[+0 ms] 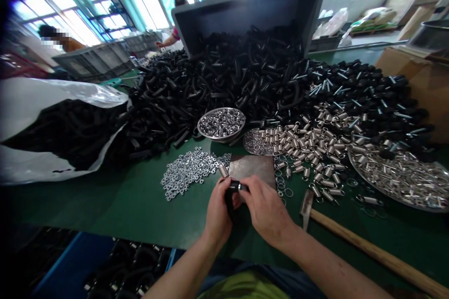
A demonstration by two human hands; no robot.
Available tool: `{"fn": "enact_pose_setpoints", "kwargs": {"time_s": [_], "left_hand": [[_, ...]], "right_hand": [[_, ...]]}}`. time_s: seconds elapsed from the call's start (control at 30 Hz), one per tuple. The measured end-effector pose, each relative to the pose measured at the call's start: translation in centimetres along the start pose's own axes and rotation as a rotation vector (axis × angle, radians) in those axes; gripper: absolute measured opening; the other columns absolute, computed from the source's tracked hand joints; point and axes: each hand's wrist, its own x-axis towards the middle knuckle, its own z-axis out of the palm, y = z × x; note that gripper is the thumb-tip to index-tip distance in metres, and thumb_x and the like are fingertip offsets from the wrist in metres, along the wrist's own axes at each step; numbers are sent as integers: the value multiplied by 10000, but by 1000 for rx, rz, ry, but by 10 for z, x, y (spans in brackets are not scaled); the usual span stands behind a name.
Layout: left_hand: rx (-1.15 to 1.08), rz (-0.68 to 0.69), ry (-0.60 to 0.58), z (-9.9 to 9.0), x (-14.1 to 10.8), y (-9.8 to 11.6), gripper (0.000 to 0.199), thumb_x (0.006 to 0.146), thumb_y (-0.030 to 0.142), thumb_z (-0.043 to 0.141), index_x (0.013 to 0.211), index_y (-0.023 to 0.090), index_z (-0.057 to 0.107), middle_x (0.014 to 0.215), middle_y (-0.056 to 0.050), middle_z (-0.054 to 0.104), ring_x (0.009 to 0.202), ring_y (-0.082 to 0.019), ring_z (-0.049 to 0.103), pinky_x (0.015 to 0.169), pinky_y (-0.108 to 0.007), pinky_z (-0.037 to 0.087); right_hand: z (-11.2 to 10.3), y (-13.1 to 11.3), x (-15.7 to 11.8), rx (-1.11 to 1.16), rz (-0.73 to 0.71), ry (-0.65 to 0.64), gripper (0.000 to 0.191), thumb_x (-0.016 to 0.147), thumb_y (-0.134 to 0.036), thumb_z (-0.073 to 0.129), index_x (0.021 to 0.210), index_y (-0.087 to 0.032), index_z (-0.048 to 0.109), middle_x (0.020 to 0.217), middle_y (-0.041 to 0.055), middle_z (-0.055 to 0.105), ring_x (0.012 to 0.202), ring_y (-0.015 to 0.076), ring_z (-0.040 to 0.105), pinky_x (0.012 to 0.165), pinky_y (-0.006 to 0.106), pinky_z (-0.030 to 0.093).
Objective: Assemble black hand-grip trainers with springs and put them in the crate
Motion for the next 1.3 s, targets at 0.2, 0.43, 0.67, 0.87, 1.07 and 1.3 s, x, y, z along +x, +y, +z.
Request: {"fn": "enact_pose_setpoints", "kwargs": {"time_s": [0.2,0.43,0.67,0.87,1.07,1.3], "left_hand": [[168,93,28,-4,0,0,157,785,331,569,820,180,542,629,43,464,529,-84,393,488,-182,319],[117,51,20,-1,1,1,178,771,352,574,794,183,527,606,55,440,507,-79,372,472,-179,302],[83,27,29,-3,3,5,185,775,361,565,767,189,496,630,54,426,536,-80,387,491,-171,321],[139,36,-12,-7,6,7,172,781,356,561,797,189,524,655,45,458,560,-92,414,508,-182,339],[355,187,76,-3,3,9,175,758,317,624,874,207,553,783,2,555,715,-144,502,667,-219,374],[573,205,86,-10,9,2,549,444,192,840,933,220,593,860,-26,585,810,-215,524,702,-248,347]], "right_hand": [[9,2,-3,421,415,-170,338,923,-482,258,965,-219,465,530,-69,437,373,117,420,342,239,382],[8,2,-1,250,173,-23,311,922,-425,309,1004,-204,513,602,-13,541,549,163,564,557,328,505],[7,-2,1,124,46,37,241,864,-385,458,1015,-207,518,855,65,618,804,205,602,698,358,503],[5,-5,2,373,305,-110,301,882,-458,409,1031,-212,499,656,-16,568,549,138,551,477,250,447],[16,-12,2,893,561,-31,274,838,-482,479,939,-227,480,586,-58,463,439,92,423,346,187,333],[14,18,10,824,669,-241,354,851,-575,374,839,-226,436,414,-98,420,301,96,367,308,192,288]]}}
